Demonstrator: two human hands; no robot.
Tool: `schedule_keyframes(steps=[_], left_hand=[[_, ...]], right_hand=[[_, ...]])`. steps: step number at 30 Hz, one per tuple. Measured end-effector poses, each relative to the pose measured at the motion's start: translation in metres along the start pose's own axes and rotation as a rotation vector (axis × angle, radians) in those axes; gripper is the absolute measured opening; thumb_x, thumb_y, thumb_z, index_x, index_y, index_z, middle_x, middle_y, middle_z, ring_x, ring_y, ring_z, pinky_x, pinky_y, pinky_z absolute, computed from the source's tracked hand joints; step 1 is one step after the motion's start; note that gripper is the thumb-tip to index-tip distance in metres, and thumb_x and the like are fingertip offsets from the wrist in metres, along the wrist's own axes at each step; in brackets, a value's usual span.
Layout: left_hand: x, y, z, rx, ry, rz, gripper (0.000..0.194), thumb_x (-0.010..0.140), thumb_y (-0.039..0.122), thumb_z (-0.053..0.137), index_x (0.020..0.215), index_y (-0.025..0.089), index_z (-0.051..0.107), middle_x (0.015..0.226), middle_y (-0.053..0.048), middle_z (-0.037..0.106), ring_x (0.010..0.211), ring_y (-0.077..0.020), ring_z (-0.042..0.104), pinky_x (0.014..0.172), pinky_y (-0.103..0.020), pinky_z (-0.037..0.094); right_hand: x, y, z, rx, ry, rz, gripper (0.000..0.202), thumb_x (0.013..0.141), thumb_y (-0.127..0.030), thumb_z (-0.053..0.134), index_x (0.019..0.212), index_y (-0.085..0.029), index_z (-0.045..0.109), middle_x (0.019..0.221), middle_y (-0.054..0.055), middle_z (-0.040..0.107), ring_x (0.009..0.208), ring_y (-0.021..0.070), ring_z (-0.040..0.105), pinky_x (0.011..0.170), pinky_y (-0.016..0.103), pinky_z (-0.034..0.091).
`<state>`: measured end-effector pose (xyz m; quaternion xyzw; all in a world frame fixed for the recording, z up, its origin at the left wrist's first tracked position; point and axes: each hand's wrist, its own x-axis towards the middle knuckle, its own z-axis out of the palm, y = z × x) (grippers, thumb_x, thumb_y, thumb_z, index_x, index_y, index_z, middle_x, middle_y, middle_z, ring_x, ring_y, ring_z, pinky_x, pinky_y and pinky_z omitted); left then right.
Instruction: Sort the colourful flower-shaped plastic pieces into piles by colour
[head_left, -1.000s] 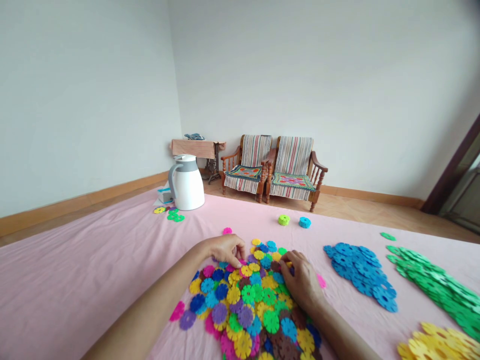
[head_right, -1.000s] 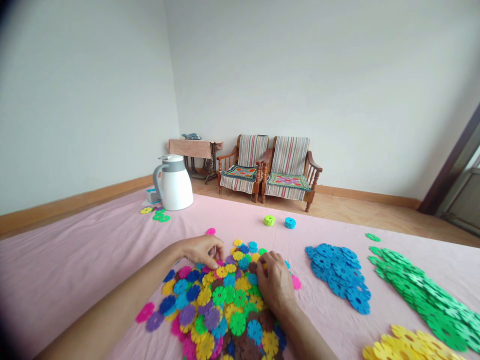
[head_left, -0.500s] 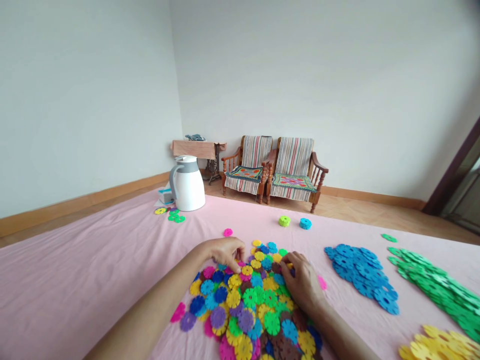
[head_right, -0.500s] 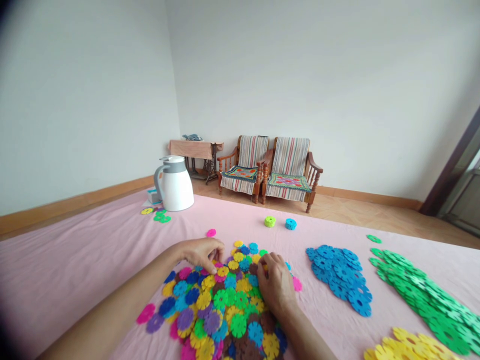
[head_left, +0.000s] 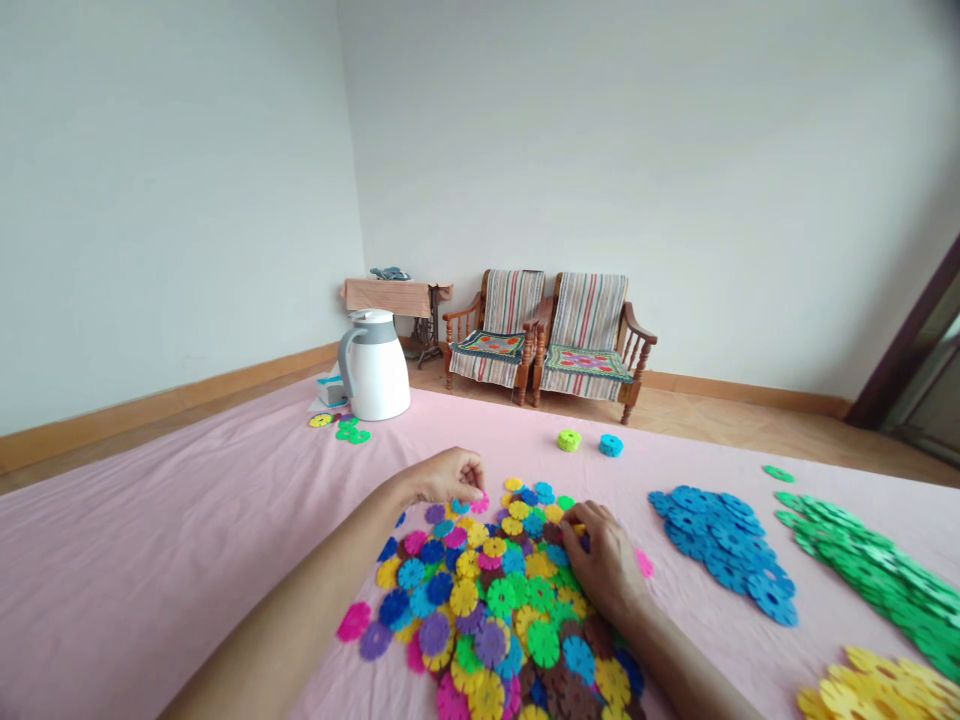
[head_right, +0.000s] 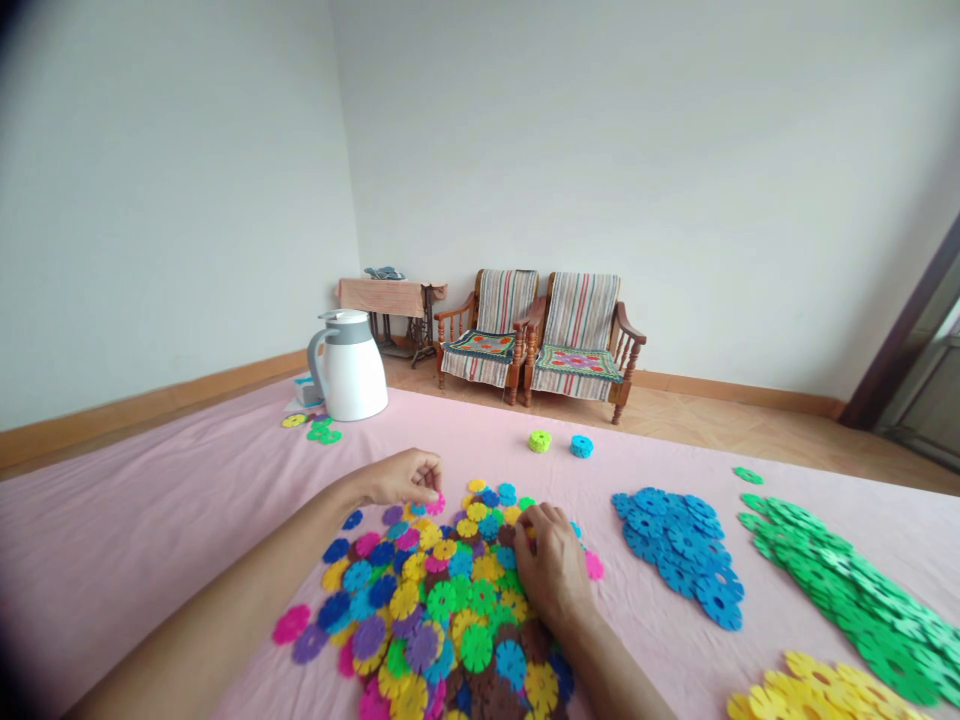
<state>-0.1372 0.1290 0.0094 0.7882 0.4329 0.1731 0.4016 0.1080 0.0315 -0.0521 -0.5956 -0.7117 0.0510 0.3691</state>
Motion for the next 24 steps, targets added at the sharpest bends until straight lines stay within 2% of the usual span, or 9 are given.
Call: schedule_keyframes(steps=[2,5,8,11,15,18,21,22,24], left_hand=[[0.007,-0.012,-0.001,0.037,0.221,-0.054,0.011,0.064,0.011,0.062,0.073,0.013,0.056,0.06,0.003,0.058,0.053,-0.0094,0.054,0.051,-0.018,0.042],[0.014,-0.029,-0.004,0.078,0.4,-0.094,0.009,0.065,0.008,0.057,0.07,0.014,0.053,0.061,0.003,0.056,0.053,-0.0087,0.053,0.051,-0.018,0.041],[0.016,-0.038,-0.008,0.1,0.499,-0.125,0.008,0.066,0.009,0.056,0.07,0.015,0.053,0.063,0.002,0.057,0.056,-0.0093,0.055,0.052,-0.018,0.041],[0.015,-0.037,-0.011,0.104,0.52,-0.131,0.007,0.068,0.012,0.056,0.074,0.016,0.055,0.069,0.0,0.06,0.055,-0.0091,0.055,0.051,-0.018,0.041],[0.005,-0.023,-0.013,0.083,0.337,-0.081,0.008,0.065,0.016,0.06,0.072,0.014,0.059,0.061,0.002,0.059,0.052,-0.0101,0.055,0.048,-0.018,0.04],[-0.008,-0.012,-0.013,0.066,-0.016,-0.01,0.013,0.06,0.02,0.067,0.071,0.014,0.064,0.054,0.003,0.058,0.05,-0.0103,0.053,0.047,-0.018,0.04],[-0.02,-0.006,-0.014,0.114,-0.352,0.069,0.025,0.058,0.027,0.073,0.079,0.015,0.066,0.06,0.003,0.058,0.052,-0.009,0.049,0.046,-0.017,0.037],[-0.022,-0.005,-0.014,0.146,-0.393,0.084,0.029,0.056,0.028,0.075,0.081,0.016,0.066,0.062,0.003,0.057,0.053,-0.0087,0.048,0.046,-0.017,0.037],[-0.026,-0.006,-0.014,0.219,-0.378,0.087,0.035,0.051,0.029,0.078,0.081,0.017,0.065,0.066,0.004,0.057,0.055,-0.0085,0.047,0.047,-0.016,0.036]], right_hand=[[0.0,0.0,0.0,0.0,0.003,-0.003,0.016,0.08,-0.021,0.043,0.074,-0.02,0.057,0.076,0.003,0.058,0.076,0.0174,0.053,0.068,0.029,0.038],[0.001,0.001,0.001,-0.007,0.011,-0.007,0.016,0.08,-0.022,0.043,0.073,-0.02,0.057,0.075,0.003,0.059,0.075,0.0174,0.053,0.067,0.029,0.038],[0.001,0.001,0.001,-0.013,0.017,-0.011,0.016,0.08,-0.023,0.044,0.072,-0.021,0.057,0.074,0.003,0.059,0.075,0.0173,0.054,0.067,0.028,0.038],[0.001,0.002,0.001,-0.016,0.024,-0.017,0.016,0.08,-0.023,0.044,0.071,-0.021,0.057,0.074,0.003,0.059,0.074,0.0172,0.054,0.066,0.028,0.038],[0.001,0.002,0.001,-0.021,0.018,-0.014,0.016,0.08,-0.023,0.043,0.072,-0.021,0.057,0.074,0.003,0.059,0.074,0.0171,0.054,0.066,0.028,0.038],[0.001,0.001,0.001,-0.024,0.014,-0.011,0.015,0.08,-0.022,0.043,0.072,-0.021,0.056,0.074,0.002,0.059,0.075,0.017,0.054,0.067,0.028,0.038],[0.001,0.0,0.001,-0.028,0.013,-0.012,0.015,0.08,-0.021,0.043,0.072,-0.021,0.056,0.074,0.002,0.059,0.075,0.0171,0.054,0.068,0.028,0.038],[0.001,0.0,0.0,-0.029,0.015,-0.013,0.015,0.08,-0.021,0.043,0.072,-0.021,0.056,0.074,0.002,0.059,0.075,0.0171,0.054,0.068,0.028,0.038],[0.001,0.0,0.001,-0.03,0.02,-0.015,0.015,0.08,-0.021,0.044,0.072,-0.021,0.056,0.074,0.002,0.059,0.075,0.0171,0.054,0.067,0.028,0.038]])
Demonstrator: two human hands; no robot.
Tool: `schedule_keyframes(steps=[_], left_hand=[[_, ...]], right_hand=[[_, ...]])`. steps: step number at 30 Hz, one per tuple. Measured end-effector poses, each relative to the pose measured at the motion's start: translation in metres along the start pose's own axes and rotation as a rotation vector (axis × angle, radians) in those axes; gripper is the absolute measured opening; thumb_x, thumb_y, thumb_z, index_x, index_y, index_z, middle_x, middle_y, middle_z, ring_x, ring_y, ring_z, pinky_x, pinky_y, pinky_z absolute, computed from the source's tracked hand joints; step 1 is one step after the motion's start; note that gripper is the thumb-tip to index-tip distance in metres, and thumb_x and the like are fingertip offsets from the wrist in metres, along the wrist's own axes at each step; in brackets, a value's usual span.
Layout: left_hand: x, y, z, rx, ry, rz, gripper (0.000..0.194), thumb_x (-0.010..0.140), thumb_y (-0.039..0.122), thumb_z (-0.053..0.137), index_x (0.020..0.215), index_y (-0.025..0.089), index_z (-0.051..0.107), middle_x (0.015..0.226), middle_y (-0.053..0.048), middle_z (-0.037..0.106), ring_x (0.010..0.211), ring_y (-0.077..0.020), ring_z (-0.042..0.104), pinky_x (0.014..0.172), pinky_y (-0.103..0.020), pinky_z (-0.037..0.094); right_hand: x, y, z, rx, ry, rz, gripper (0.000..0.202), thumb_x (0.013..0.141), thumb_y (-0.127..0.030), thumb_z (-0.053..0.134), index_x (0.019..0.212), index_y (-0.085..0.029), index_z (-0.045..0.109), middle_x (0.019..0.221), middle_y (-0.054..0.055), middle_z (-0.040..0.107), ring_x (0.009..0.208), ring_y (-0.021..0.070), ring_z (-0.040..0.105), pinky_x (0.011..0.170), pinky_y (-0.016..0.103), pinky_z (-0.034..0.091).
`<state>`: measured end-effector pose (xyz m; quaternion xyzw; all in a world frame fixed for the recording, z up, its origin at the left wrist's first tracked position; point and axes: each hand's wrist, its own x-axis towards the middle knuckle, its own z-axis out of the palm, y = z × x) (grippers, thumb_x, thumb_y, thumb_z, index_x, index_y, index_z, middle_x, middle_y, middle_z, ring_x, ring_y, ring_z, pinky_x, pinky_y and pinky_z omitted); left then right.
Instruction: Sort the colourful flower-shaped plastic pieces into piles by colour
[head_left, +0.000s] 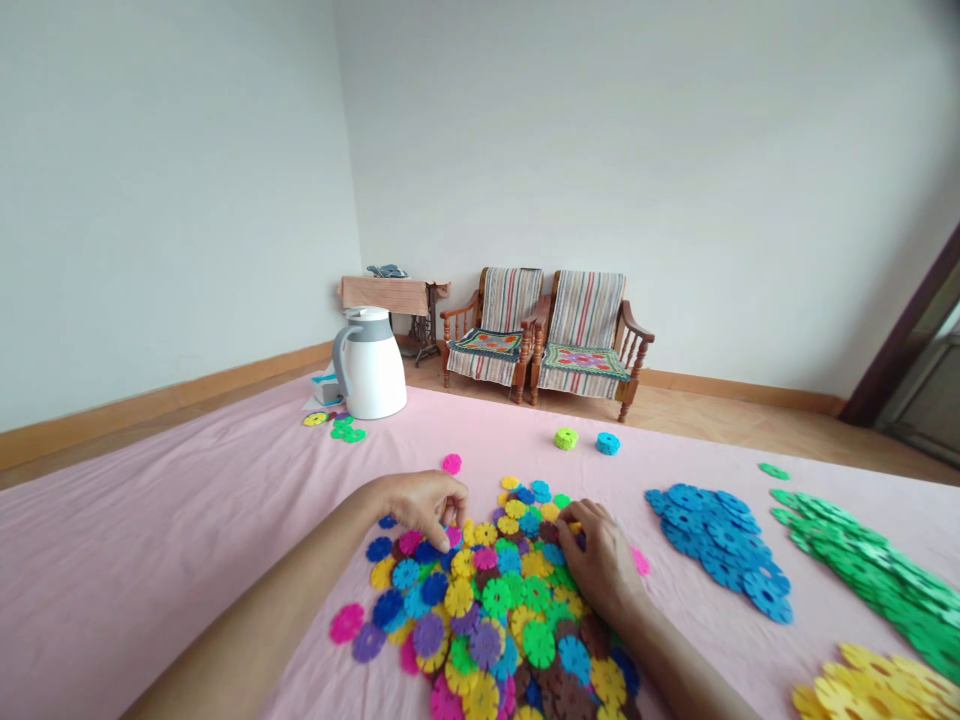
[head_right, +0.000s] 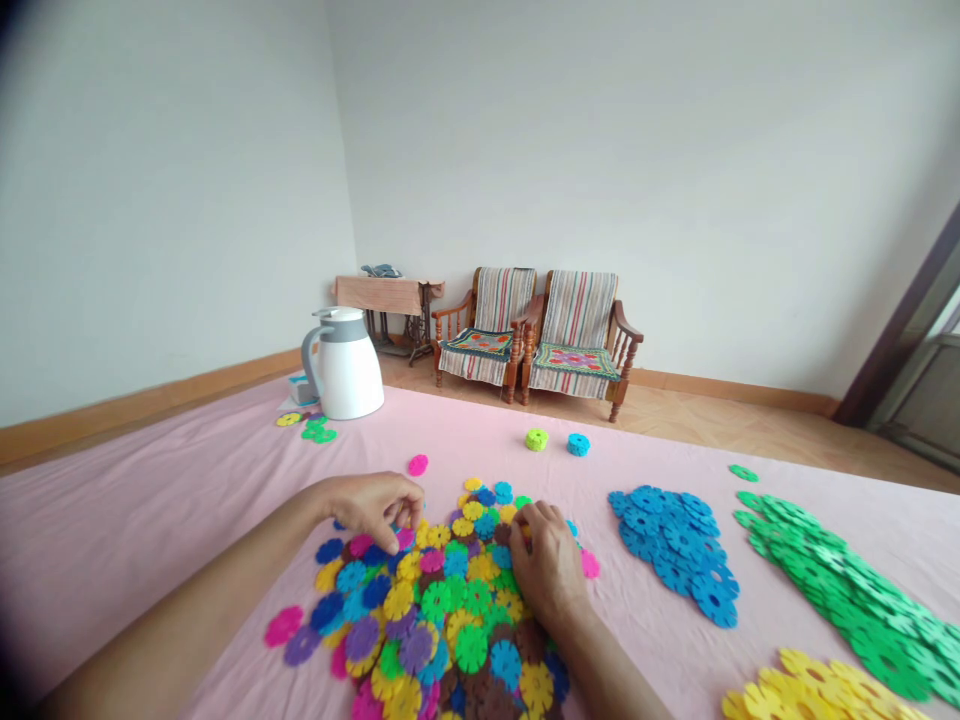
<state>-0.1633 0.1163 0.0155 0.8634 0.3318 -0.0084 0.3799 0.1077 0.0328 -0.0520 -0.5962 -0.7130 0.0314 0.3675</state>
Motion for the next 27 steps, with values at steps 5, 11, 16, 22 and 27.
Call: schedule_keyframes(steps=[5,11,16,22,27], left_hand=[[0.0,-0.003,0.002,0.121,0.063,-0.038,0.036,0.048,0.026,0.08,0.077,0.017,0.061,0.067,0.005,0.054,0.06,-0.0098,0.049,0.049,-0.016,0.036],[-0.006,0.005,0.002,0.117,0.1,-0.048,0.032,0.051,0.029,0.078,0.07,0.016,0.056,0.064,0.005,0.053,0.058,-0.01,0.048,0.049,-0.017,0.034],[-0.015,0.003,-0.001,-0.021,0.078,-0.053,0.029,0.057,0.031,0.074,0.068,0.016,0.052,0.06,0.005,0.052,0.055,-0.0092,0.047,0.047,-0.017,0.033],[-0.019,-0.008,-0.005,-0.258,0.023,-0.033,0.031,0.06,0.036,0.072,0.066,0.015,0.05,0.057,0.005,0.051,0.052,-0.0078,0.046,0.05,-0.018,0.036],[-0.006,-0.02,-0.008,-0.343,0.371,-0.138,0.027,0.058,0.033,0.07,0.068,0.015,0.052,0.055,0.004,0.054,0.049,-0.0086,0.049,0.047,-0.018,0.037]], right_hand=[[0.0,0.001,0.0,0.006,-0.006,-0.004,0.015,0.08,-0.021,0.044,0.071,-0.021,0.056,0.074,0.003,0.059,0.074,0.0171,0.054,0.067,0.028,0.038],[0.0,0.0,-0.001,0.018,-0.014,0.004,0.014,0.08,-0.021,0.044,0.072,-0.021,0.055,0.075,0.002,0.058,0.075,0.0173,0.053,0.068,0.028,0.038],[-0.001,0.0,0.0,0.026,-0.016,0.011,0.014,0.081,-0.022,0.043,0.073,-0.021,0.055,0.075,0.002,0.058,0.076,0.0176,0.053,0.068,0.029,0.037],[0.0,0.0,-0.001,0.026,-0.021,0.008,0.015,0.081,-0.021,0.043,0.073,-0.021,0.055,0.076,0.002,0.058,0.077,0.0176,0.052,0.069,0.029,0.037],[-0.001,-0.001,-0.001,0.024,-0.017,0.015,0.015,0.081,-0.021,0.043,0.073,-0.02,0.055,0.076,0.003,0.057,0.077,0.0175,0.052,0.069,0.029,0.037]])
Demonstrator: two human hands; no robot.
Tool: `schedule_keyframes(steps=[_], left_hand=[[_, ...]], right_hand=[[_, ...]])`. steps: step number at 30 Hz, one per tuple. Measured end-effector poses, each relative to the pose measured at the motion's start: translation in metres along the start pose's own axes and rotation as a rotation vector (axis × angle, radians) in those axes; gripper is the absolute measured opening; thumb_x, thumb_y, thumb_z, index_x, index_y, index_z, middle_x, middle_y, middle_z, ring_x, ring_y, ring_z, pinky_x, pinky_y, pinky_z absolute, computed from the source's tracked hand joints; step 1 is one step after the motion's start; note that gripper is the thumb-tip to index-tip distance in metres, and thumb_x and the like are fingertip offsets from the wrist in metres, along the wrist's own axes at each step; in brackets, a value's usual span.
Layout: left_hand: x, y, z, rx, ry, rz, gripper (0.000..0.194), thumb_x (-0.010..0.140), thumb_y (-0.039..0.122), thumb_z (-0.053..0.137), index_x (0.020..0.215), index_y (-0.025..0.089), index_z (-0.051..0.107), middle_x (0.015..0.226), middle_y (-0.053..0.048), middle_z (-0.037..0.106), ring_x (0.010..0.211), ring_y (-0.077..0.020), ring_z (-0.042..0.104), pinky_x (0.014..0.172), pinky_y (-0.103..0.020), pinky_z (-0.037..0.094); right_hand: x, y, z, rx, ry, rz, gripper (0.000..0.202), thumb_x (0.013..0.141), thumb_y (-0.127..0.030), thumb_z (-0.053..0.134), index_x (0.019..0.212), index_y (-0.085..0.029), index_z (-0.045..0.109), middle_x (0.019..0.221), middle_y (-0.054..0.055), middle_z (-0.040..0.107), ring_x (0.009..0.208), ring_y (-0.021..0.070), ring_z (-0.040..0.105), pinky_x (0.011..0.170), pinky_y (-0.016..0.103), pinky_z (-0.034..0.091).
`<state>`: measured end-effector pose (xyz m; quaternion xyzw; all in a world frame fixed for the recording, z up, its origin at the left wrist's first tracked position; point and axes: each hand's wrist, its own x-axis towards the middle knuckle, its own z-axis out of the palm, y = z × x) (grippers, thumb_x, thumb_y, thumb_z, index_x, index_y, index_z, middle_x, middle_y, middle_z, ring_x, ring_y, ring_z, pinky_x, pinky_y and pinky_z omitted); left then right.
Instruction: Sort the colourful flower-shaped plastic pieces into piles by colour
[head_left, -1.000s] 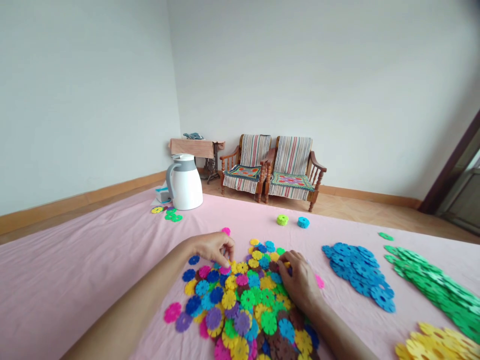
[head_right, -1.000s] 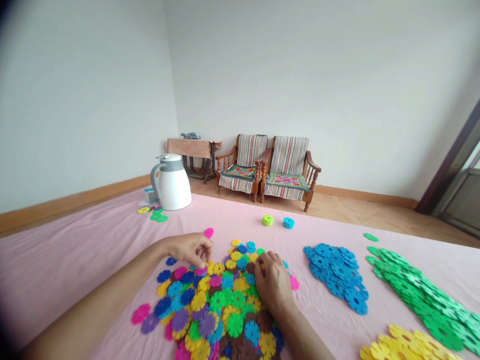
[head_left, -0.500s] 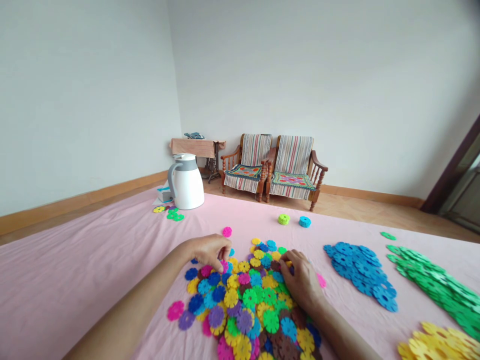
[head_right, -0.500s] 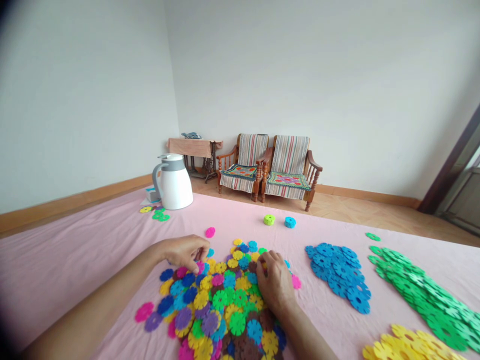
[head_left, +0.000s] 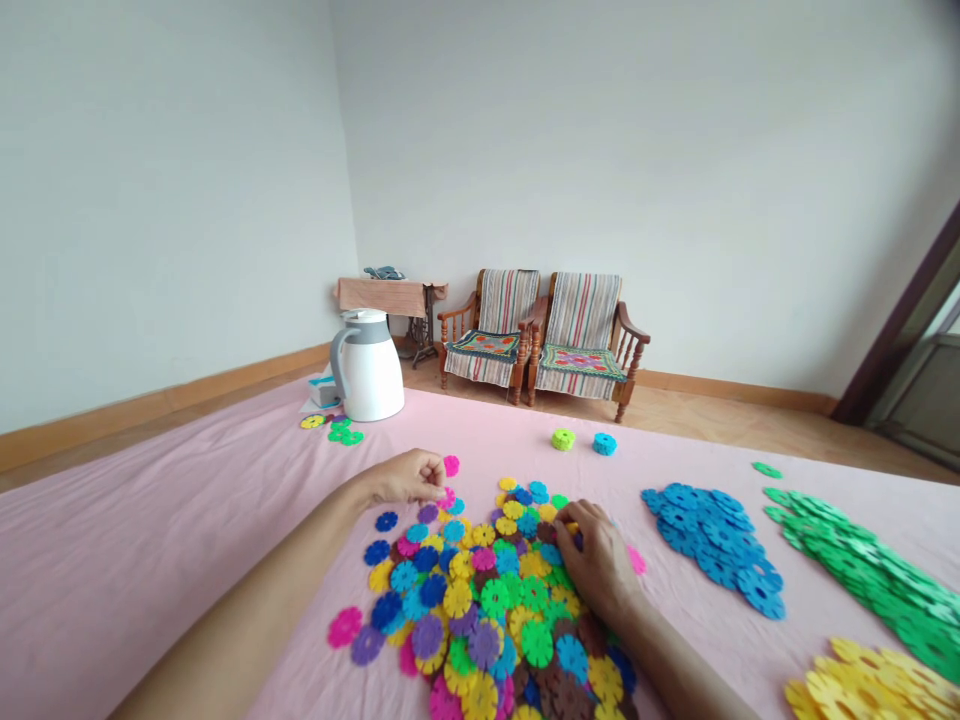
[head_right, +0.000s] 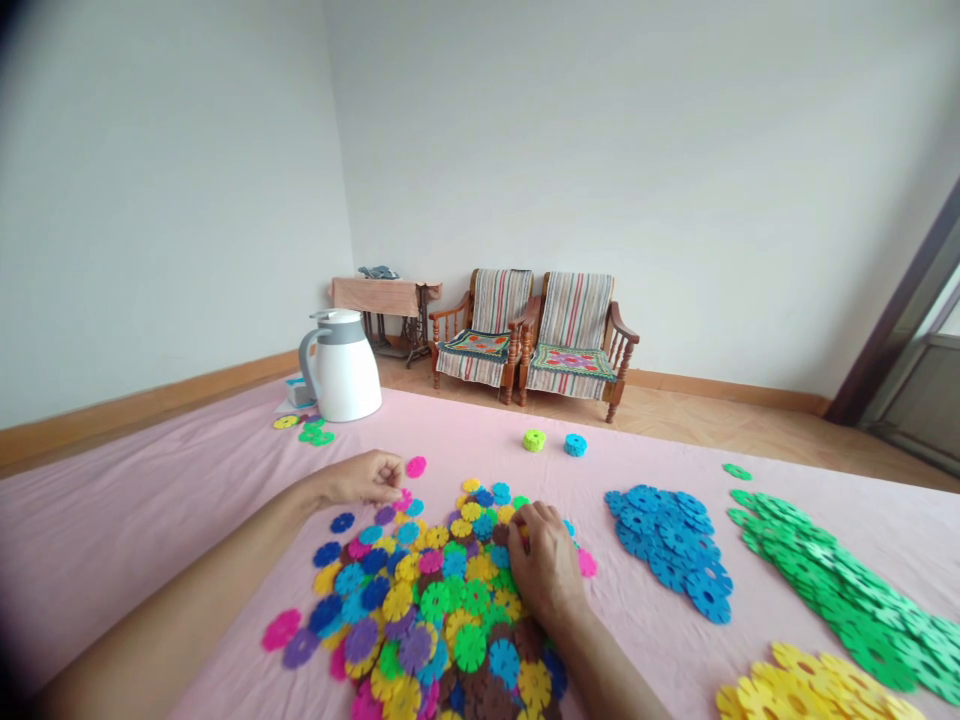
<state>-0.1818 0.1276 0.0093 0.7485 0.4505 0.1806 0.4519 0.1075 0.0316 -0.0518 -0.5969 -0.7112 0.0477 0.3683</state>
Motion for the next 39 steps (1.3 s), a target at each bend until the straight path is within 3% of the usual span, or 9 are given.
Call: schedule_keyframes(steps=[2,4,11,15,21,26,30,35,39], left_hand=[[0.012,-0.006,0.0,0.001,0.217,-0.014,0.025,0.058,0.031,0.068,0.067,0.015,0.052,0.052,0.005,0.052,0.047,-0.009,0.05,0.044,-0.018,0.035],[0.026,-0.012,0.0,0.013,0.351,-0.021,0.021,0.059,0.029,0.066,0.065,0.015,0.05,0.051,0.006,0.05,0.046,-0.0088,0.049,0.044,-0.018,0.034],[0.049,-0.02,0.0,0.091,0.547,-0.063,0.012,0.061,0.017,0.061,0.065,0.016,0.05,0.053,0.004,0.053,0.044,-0.0075,0.048,0.043,-0.017,0.034],[0.037,-0.007,0.011,0.118,0.443,-0.001,0.01,0.062,0.02,0.062,0.068,0.014,0.057,0.06,0.002,0.058,0.048,-0.0083,0.051,0.045,-0.017,0.037],[0.0,0.025,0.032,0.279,-0.091,0.178,0.017,0.064,0.021,0.063,0.079,0.014,0.067,0.058,0.002,0.059,0.052,-0.009,0.051,0.048,-0.016,0.036],[-0.018,0.046,0.038,0.36,-0.238,0.284,0.028,0.062,0.028,0.071,0.087,0.016,0.068,0.079,0.0,0.064,0.06,-0.009,0.05,0.052,-0.016,0.038],[-0.024,0.055,0.049,0.441,-0.249,0.361,0.035,0.061,0.034,0.073,0.091,0.018,0.068,0.085,-0.002,0.064,0.064,-0.0109,0.054,0.056,-0.018,0.041],[-0.022,0.051,0.057,0.447,-0.204,0.372,0.019,0.069,0.024,0.063,0.085,0.016,0.071,0.077,-0.003,0.067,0.06,-0.011,0.056,0.054,-0.018,0.039],[-0.008,0.035,0.049,0.367,0.065,0.275,0.016,0.07,0.018,0.055,0.074,0.014,0.071,0.064,-0.001,0.065,0.055,-0.0106,0.055,0.05,-0.017,0.037]], right_hand=[[0.0,0.0,0.001,0.004,-0.002,0.002,0.014,0.081,-0.021,0.043,0.072,-0.02,0.054,0.076,0.002,0.057,0.077,0.0175,0.052,0.07,0.029,0.037],[0.0,0.001,0.001,0.008,-0.004,0.005,0.014,0.081,-0.021,0.043,0.071,-0.02,0.054,0.075,0.002,0.057,0.077,0.0175,0.052,0.07,0.029,0.037],[0.001,0.001,0.001,0.015,-0.009,-0.005,0.014,0.081,-0.02,0.043,0.072,-0.021,0.053,0.076,0.002,0.057,0.078,0.0177,0.052,0.071,0.029,0.037],[0.0,0.0,0.0,0.02,-0.005,-0.004,0.014,0.082,-0.02,0.043,0.072,-0.02,0.052,0.076,0.003,0.057,0.078,0.0177,0.051,0.071,0.029,0.037],[-0.001,0.002,0.001,0.019,-0.005,-0.007,0.013,0.082,-0.021,0.044,0.071,-0.02,0.052,0.076,0.002,0.056,0.077,0.0175,0.051,0.07,0.029,0.037],[-0.001,0.001,0.001,0.012,0.004,-0.003,0.013,0.081,-0.02,0.044,0.072,-0.021,0.054,0.076,0.002,0.057,0.077,0.0178,0.051,0.07,0.029,0.036],[-0.001,0.001,0.002,0.003,0.01,-0.006,0.014,0.081,-0.021,0.044,0.073,-0.021,0.054,0.076,0.003,0.057,0.077,0.0179,0.052,0.069,0.029,0.036],[0.0,0.002,0.002,-0.002,0.013,-0.019,0.013,0.081,-0.02,0.044,0.073,-0.021,0.054,0.076,0.002,0.057,0.077,0.0177,0.052,0.07,0.028,0.037],[0.0,0.001,0.001,0.002,0.009,-0.015,0.013,0.081,-0.02,0.044,0.073,-0.021,0.054,0.076,0.002,0.057,0.077,0.0175,0.052,0.069,0.028,0.037]])
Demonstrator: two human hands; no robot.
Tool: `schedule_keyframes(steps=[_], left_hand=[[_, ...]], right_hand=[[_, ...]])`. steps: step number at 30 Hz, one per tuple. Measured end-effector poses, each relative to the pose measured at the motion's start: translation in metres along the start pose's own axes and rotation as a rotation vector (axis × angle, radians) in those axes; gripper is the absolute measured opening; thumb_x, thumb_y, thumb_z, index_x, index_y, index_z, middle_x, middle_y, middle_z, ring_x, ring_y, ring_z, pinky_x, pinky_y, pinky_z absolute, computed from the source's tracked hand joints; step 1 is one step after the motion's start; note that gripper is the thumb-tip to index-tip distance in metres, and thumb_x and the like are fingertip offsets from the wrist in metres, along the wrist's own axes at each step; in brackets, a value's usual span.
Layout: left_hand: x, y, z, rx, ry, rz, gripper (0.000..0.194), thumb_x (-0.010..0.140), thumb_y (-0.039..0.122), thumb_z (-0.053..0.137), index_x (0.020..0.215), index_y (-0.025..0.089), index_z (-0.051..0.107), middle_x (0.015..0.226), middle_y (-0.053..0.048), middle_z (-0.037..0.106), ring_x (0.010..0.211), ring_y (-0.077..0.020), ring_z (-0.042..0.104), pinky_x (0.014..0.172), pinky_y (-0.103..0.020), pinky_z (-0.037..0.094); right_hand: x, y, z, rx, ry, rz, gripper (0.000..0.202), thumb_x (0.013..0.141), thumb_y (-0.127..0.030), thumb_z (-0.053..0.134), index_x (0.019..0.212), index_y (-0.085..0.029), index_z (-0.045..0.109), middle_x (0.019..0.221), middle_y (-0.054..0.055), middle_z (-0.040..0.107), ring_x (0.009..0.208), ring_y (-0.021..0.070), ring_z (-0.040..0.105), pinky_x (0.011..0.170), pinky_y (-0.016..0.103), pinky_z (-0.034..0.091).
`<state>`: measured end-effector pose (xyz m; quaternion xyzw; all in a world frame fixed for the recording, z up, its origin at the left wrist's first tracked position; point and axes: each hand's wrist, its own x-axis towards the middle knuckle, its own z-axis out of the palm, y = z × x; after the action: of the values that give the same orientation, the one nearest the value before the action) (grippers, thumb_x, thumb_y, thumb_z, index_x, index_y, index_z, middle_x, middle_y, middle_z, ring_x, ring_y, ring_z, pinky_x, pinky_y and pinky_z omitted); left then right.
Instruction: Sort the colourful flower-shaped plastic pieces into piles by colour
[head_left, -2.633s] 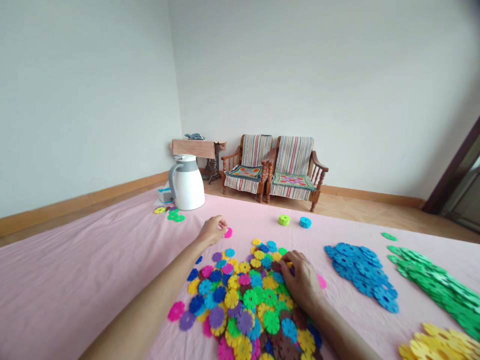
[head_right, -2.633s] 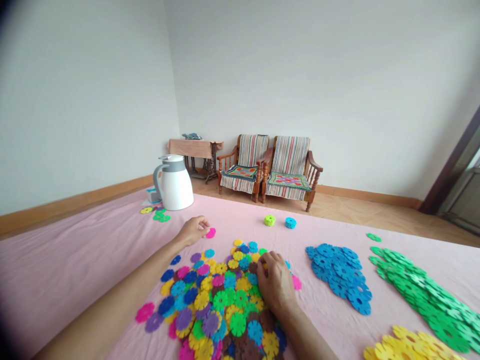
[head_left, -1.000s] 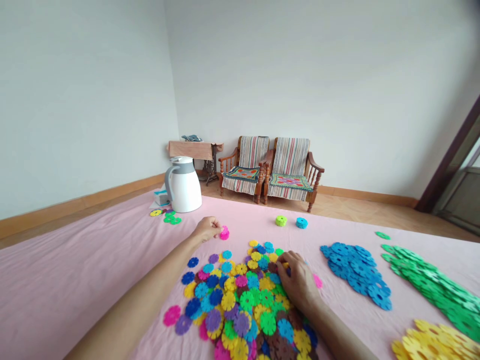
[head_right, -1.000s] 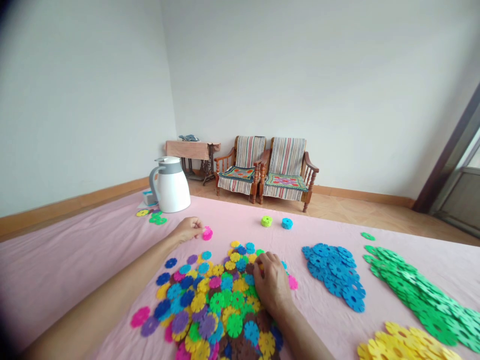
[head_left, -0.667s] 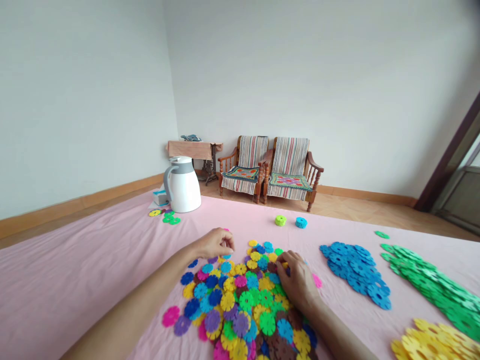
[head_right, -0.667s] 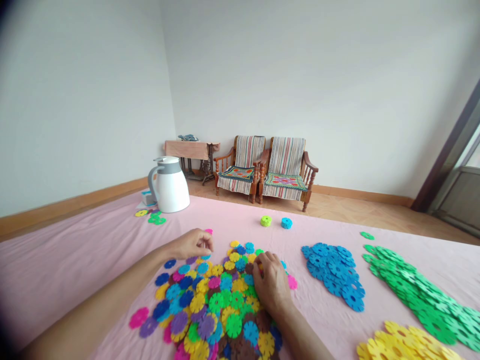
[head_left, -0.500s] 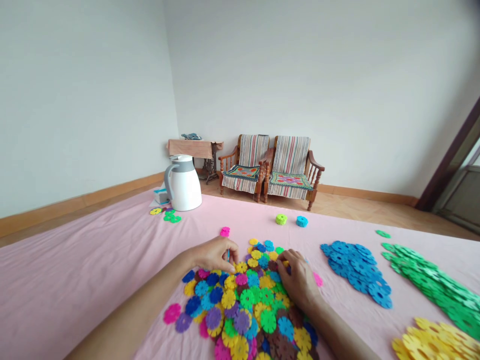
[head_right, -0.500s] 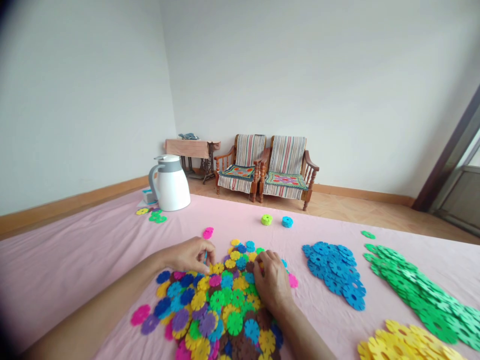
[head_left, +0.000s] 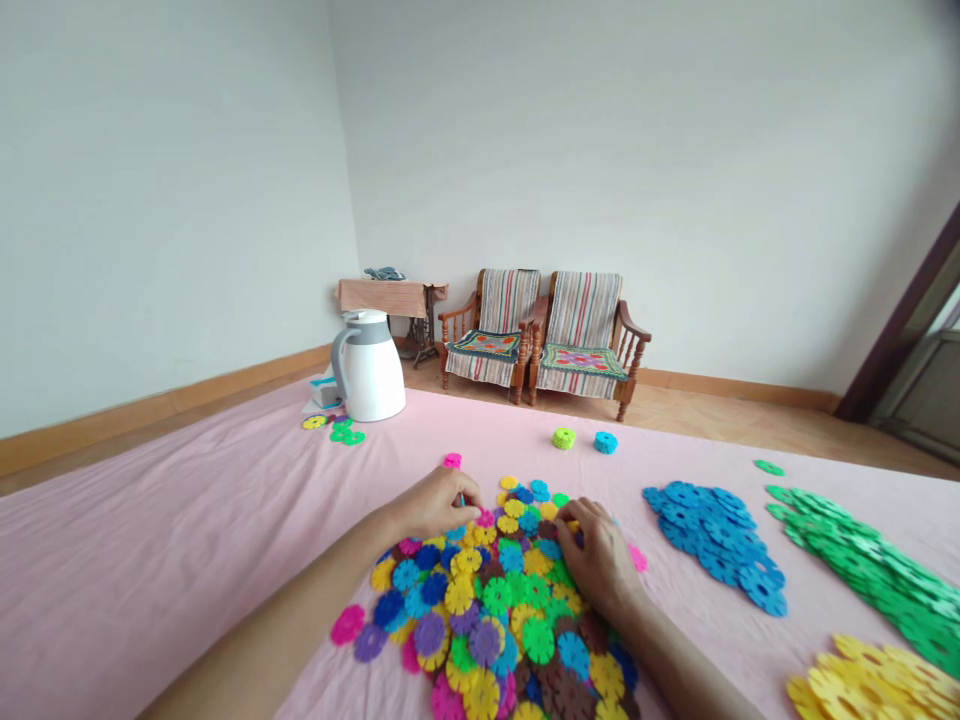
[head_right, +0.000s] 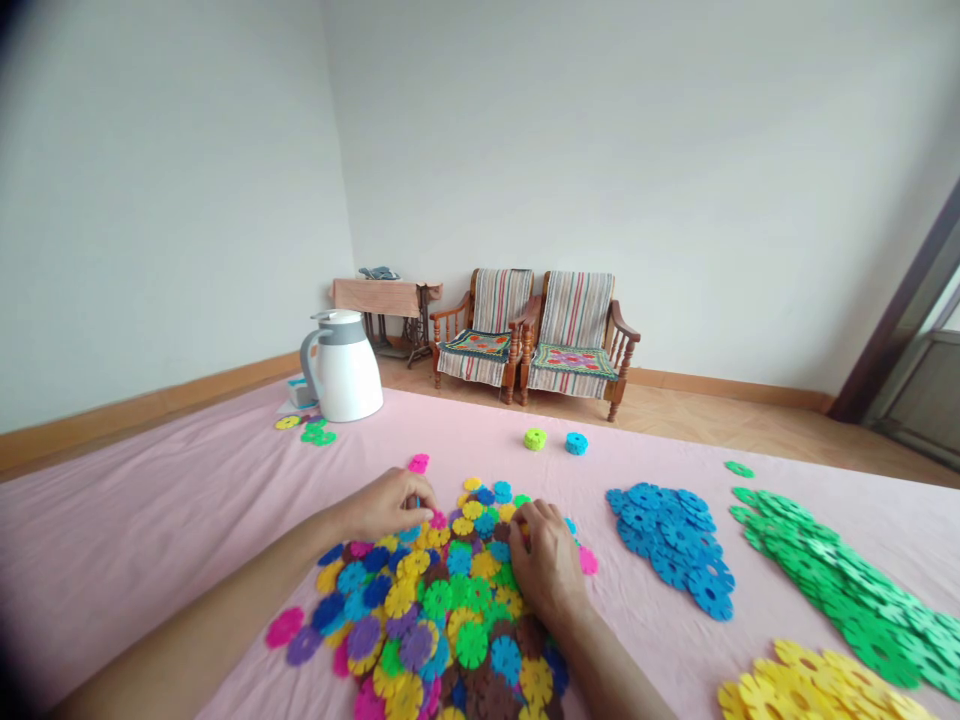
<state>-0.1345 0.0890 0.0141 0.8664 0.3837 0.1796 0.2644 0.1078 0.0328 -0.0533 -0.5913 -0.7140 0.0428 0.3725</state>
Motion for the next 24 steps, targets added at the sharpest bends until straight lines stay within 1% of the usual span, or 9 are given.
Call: schedule_keyframes(steps=[3,5,10,15,18,20,22,23,24], left_hand=[[0.009,-0.027,0.0,-0.121,0.277,-0.275,0.013,0.067,0.021,0.057,0.067,0.012,0.067,0.058,-0.001,0.063,0.049,-0.0109,0.055,0.046,-0.017,0.038],[0.014,-0.046,0.0,-0.148,0.377,-0.365,0.015,0.068,0.022,0.056,0.072,0.012,0.066,0.061,-0.002,0.064,0.046,-0.0109,0.055,0.045,-0.018,0.039],[0.017,-0.08,0.001,-0.147,0.456,-0.421,0.017,0.068,0.026,0.056,0.072,0.012,0.065,0.058,-0.001,0.064,0.045,-0.0107,0.054,0.046,-0.019,0.042],[0.014,-0.081,-0.007,-0.136,0.49,-0.402,0.024,0.069,0.023,0.054,0.089,0.014,0.061,0.075,-0.002,0.066,0.047,-0.0089,0.055,0.05,-0.019,0.043],[0.007,-0.067,-0.016,-0.155,0.398,-0.349,0.015,0.066,0.026,0.057,0.075,0.014,0.06,0.067,0.0,0.063,0.048,-0.0103,0.056,0.049,-0.019,0.042],[-0.001,-0.053,-0.025,-0.178,0.213,-0.312,0.014,0.062,0.027,0.06,0.066,0.014,0.059,0.057,0.002,0.059,0.047,-0.0114,0.055,0.046,-0.019,0.041],[-0.012,-0.038,-0.035,-0.162,-0.081,-0.291,0.016,0.061,0.03,0.062,0.065,0.015,0.058,0.051,0.003,0.056,0.046,-0.0113,0.053,0.045,-0.019,0.038],[-0.017,-0.032,-0.04,-0.117,-0.174,-0.291,0.017,0.059,0.031,0.064,0.065,0.015,0.058,0.05,0.004,0.055,0.046,-0.0112,0.052,0.044,-0.019,0.036],[-0.022,-0.026,-0.045,-0.055,-0.221,-0.293,0.018,0.058,0.031,0.065,0.065,0.016,0.058,0.05,0.004,0.055,0.047,-0.0111,0.051,0.043,-0.019,0.035]], right_hand=[[0.0,-0.001,0.0,0.004,-0.003,0.002,0.013,0.081,-0.02,0.044,0.072,-0.02,0.054,0.076,0.002,0.057,0.077,0.0173,0.051,0.07,0.028,0.037],[0.0,-0.001,0.0,0.005,-0.003,0.002,0.013,0.081,-0.02,0.043,0.072,-0.02,0.054,0.076,0.002,0.057,0.077,0.0172,0.051,0.07,0.028,0.037],[0.0,-0.001,0.0,-0.002,-0.005,0.0,0.013,0.08,-0.019,0.044,0.072,-0.02,0.054,0.076,0.002,0.058,0.077,0.017,0.051,0.069,0.028,0.037],[0.0,0.0,0.0,-0.008,-0.005,-0.01,0.013,0.08,-0.019,0.043,0.073,-0.02,0.054,0.076,0.002,0.058,0.077,0.0172,0.052,0.069,0.029,0.037],[0.0,0.001,0.001,-0.009,0.002,-0.01,0.014,0.08,-0.019,0.043,0.072,-0.02,0.055,0.076,0.003,0.058,0.076,0.0174,0.052,0.069,0.029,0.037],[0.0,0.002,0.001,-0.004,0.001,-0.009,0.014,0.08,-0.02,0.043,0.072,-0.02,0.054,0.076,0.003,0.058,0.076,0.0175,0.052,0.069,0.029,0.037],[0.0,0.002,0.001,0.0,0.001,-0.011,0.014,0.081,-0.02,0.043,0.072,-0.02,0.054,0.076,0.003,0.058,0.077,0.0174,0.052,0.069,0.029,0.037],[0.001,0.002,0.001,-0.001,0.0,-0.012,0.014,0.081,-0.02,0.043,0.072,-0.02,0.054,0.076,0.003,0.058,0.077,0.0174,0.052,0.07,0.029,0.037],[0.001,0.002,0.001,-0.002,0.0,-0.012,0.014,0.081,-0.02,0.043,0.072,-0.02,0.054,0.076,0.003,0.058,0.077,0.0173,0.052,0.07,0.029,0.037]])
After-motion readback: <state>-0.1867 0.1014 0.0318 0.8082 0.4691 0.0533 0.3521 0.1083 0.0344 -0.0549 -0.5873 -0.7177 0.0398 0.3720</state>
